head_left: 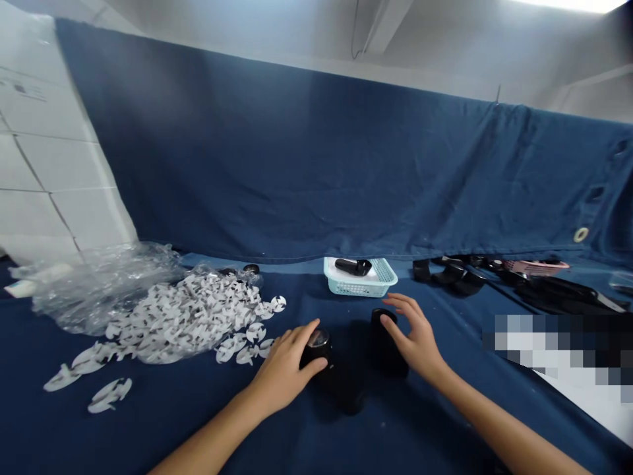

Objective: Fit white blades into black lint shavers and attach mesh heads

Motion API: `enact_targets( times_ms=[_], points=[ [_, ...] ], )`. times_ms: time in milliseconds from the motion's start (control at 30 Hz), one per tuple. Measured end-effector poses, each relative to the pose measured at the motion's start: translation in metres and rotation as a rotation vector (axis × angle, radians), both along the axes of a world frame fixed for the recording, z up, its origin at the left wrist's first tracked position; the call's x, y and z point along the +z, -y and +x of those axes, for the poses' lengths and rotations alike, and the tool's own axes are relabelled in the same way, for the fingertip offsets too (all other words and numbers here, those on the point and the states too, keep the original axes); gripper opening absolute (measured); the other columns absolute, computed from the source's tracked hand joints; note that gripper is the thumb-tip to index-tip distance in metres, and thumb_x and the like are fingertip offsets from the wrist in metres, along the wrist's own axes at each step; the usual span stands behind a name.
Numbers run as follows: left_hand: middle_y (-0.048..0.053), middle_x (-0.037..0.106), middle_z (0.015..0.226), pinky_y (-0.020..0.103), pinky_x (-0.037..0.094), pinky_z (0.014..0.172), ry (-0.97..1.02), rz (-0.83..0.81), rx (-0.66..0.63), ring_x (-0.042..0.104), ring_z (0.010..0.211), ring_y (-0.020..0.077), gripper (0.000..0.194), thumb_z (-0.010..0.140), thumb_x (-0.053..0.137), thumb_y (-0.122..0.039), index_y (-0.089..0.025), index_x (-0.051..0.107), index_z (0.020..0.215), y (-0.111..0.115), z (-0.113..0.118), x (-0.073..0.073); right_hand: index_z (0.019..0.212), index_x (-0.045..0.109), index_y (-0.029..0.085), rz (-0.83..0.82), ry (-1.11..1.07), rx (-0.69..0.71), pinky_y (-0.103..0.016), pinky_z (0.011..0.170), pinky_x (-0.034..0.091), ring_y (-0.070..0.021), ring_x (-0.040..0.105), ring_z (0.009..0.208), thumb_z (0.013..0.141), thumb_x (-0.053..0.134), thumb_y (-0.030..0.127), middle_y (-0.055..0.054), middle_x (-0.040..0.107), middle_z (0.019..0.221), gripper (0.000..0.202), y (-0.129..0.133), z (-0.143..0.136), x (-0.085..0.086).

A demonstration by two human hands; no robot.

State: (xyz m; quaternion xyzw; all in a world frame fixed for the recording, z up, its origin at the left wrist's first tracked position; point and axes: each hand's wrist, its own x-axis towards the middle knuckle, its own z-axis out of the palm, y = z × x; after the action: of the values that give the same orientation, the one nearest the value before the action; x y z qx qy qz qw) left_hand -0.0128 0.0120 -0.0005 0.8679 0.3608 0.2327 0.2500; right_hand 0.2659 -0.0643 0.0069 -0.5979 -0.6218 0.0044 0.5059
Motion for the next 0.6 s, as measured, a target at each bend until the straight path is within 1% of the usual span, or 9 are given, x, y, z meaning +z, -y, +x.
enact_targets(
  times_ms=[67, 133, 233, 333, 400, 500, 533, 600],
  points=[
    [0.004, 0.045, 0.146, 0.047, 0.034, 0.109, -0.015, 0.034, -0.006, 0.042, 0.132, 0.0279, 0.056, 0.092, 0.050, -0.043, -0.035, 0.033, 0.145, -0.008, -0.005, 0.001, 0.115, 0.059, 0.023, -0.027, -0.151, -0.035, -0.049, 0.101, 0.042, -0.0309, 0.045, 0.126, 0.088, 0.057, 0.047, -0.012, 0.050, 0.133, 0.036, -0.009, 0.010, -0.015],
    [0.002, 0.042, 0.148, 0.044, 0.037, 0.109, -0.042, 0.066, -0.020, 0.042, 0.133, 0.0260, 0.053, 0.093, 0.048, -0.043, -0.036, 0.034, 0.144, -0.013, -0.009, 0.004, 0.119, 0.058, 0.024, -0.087, -0.304, -0.035, -0.050, 0.100, 0.043, -0.0316, 0.046, 0.126, 0.086, 0.058, 0.050, -0.011, 0.051, 0.133, 0.042, -0.015, 0.016, -0.029],
    [0.000, 0.045, 0.146, 0.043, 0.041, 0.108, -0.087, 0.144, -0.051, 0.046, 0.130, 0.0245, 0.049, 0.093, 0.050, -0.044, -0.037, 0.040, 0.140, -0.017, -0.014, 0.009, 0.125, 0.053, 0.026, -0.213, -0.508, 0.049, -0.050, 0.103, 0.041, -0.0309, 0.050, 0.124, 0.086, 0.058, 0.051, -0.008, 0.055, 0.133, 0.047, -0.016, 0.017, -0.042],
    [0.000, 0.053, 0.138, 0.041, 0.043, 0.106, -0.066, 0.250, -0.039, 0.050, 0.126, 0.0224, 0.041, 0.094, 0.049, -0.043, -0.035, 0.047, 0.134, -0.022, -0.018, 0.013, 0.129, 0.049, 0.029, -0.289, -0.675, 0.161, -0.047, 0.111, 0.033, -0.0289, 0.045, 0.130, 0.082, 0.066, 0.047, -0.005, 0.050, 0.140, 0.053, -0.013, 0.013, -0.043],
    [0.001, 0.058, 0.132, 0.039, 0.044, 0.105, -0.025, 0.321, 0.011, 0.053, 0.123, 0.0211, 0.036, 0.095, 0.048, -0.042, -0.032, 0.052, 0.129, -0.029, -0.023, 0.014, 0.130, 0.047, 0.030, -0.314, -0.715, 0.228, -0.047, 0.112, 0.032, -0.0279, 0.045, 0.130, 0.081, 0.068, 0.045, -0.005, 0.050, 0.139, 0.056, -0.012, 0.011, -0.040],
    [0.002, 0.063, 0.122, 0.038, 0.046, 0.102, 0.031, 0.423, 0.117, 0.057, 0.116, 0.0206, 0.029, 0.095, 0.048, -0.040, -0.027, 0.059, 0.119, -0.045, -0.032, 0.015, 0.129, 0.048, 0.029, -0.368, -0.706, 0.313, -0.046, 0.111, 0.034, -0.0276, 0.047, 0.128, 0.081, 0.069, 0.043, -0.006, 0.054, 0.135, 0.055, -0.011, 0.006, -0.038],
    [0.003, 0.064, 0.119, 0.037, 0.046, 0.100, 0.025, 0.452, 0.158, 0.058, 0.113, 0.0205, 0.028, 0.095, 0.046, -0.040, -0.025, 0.060, 0.115, -0.051, -0.035, 0.016, 0.129, 0.048, 0.028, -0.380, -0.689, 0.327, -0.046, 0.110, 0.035, -0.0276, 0.048, 0.127, 0.081, 0.069, 0.043, -0.007, 0.055, 0.134, 0.054, -0.011, 0.005, -0.038],
    [0.005, 0.066, 0.115, 0.036, 0.047, 0.098, -0.049, 0.489, 0.240, 0.060, 0.110, 0.0202, 0.029, 0.096, 0.043, -0.040, -0.023, 0.061, 0.111, -0.062, -0.038, 0.019, 0.128, 0.049, 0.027, -0.383, -0.643, 0.335, -0.046, 0.108, 0.037, -0.0278, 0.049, 0.126, 0.080, 0.071, 0.042, -0.007, 0.056, 0.131, 0.055, -0.011, 0.004, -0.039]
  ],
)
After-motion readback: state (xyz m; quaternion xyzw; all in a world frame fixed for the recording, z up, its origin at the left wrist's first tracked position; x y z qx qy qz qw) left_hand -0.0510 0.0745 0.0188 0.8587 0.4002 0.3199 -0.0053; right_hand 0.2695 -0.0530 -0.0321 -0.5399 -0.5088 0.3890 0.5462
